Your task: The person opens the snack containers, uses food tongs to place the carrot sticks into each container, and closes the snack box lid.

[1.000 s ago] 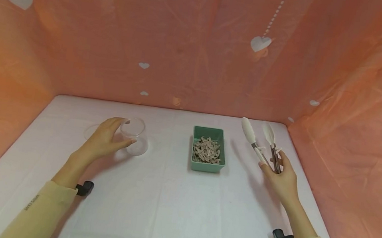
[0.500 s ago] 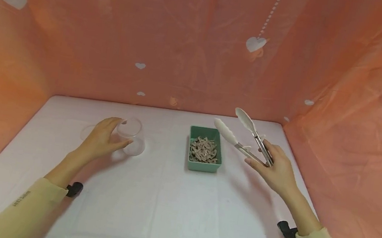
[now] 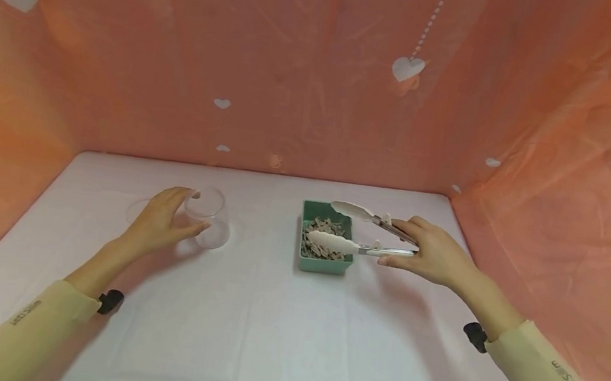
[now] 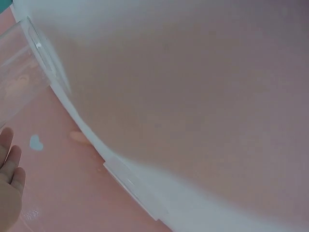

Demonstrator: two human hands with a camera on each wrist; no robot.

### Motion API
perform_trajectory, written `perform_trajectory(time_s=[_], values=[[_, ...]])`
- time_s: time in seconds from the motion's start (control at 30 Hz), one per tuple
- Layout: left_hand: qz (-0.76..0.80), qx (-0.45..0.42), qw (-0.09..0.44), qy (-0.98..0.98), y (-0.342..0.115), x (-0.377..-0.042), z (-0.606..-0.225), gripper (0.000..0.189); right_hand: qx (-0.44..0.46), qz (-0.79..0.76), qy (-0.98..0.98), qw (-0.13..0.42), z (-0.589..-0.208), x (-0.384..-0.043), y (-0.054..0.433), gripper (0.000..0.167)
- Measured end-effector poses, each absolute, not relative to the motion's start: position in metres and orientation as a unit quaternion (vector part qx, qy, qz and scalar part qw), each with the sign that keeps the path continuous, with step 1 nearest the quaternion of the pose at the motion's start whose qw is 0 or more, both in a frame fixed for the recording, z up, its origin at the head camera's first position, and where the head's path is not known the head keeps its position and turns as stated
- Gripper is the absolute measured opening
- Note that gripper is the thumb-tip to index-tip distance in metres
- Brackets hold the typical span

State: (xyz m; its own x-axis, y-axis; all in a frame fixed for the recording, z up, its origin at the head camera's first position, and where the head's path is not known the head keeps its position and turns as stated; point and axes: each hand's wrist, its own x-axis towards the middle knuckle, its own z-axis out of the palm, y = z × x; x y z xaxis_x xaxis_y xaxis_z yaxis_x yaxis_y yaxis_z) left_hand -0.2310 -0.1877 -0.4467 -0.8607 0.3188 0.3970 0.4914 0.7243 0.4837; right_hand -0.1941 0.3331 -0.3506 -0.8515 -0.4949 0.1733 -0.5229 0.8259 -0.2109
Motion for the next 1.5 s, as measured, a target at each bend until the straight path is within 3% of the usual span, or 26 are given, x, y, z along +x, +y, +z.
perform_trajectory(time_s=[0.9,1.2,1.5], values=[[-0.289,-0.216,0.120,-0.925,-0.187,-0.230,-0.444,0.070,0.306,0.029,-0.951,-0.019,-0.339,-0.231,0.314,0.075],[-0.286,-0.215,0.121,-0.926,-0.188,-0.230,-0.442,0.070,0.334,-0.015,-0.942,-0.011,-0.334,-0.236,0.304,0.076],[-0.287,-0.213,0.117,-0.927,-0.189,-0.230,-0.441,0.069,0.351,-0.016,-0.936,-0.003,-0.336,-0.240,0.303,0.067]])
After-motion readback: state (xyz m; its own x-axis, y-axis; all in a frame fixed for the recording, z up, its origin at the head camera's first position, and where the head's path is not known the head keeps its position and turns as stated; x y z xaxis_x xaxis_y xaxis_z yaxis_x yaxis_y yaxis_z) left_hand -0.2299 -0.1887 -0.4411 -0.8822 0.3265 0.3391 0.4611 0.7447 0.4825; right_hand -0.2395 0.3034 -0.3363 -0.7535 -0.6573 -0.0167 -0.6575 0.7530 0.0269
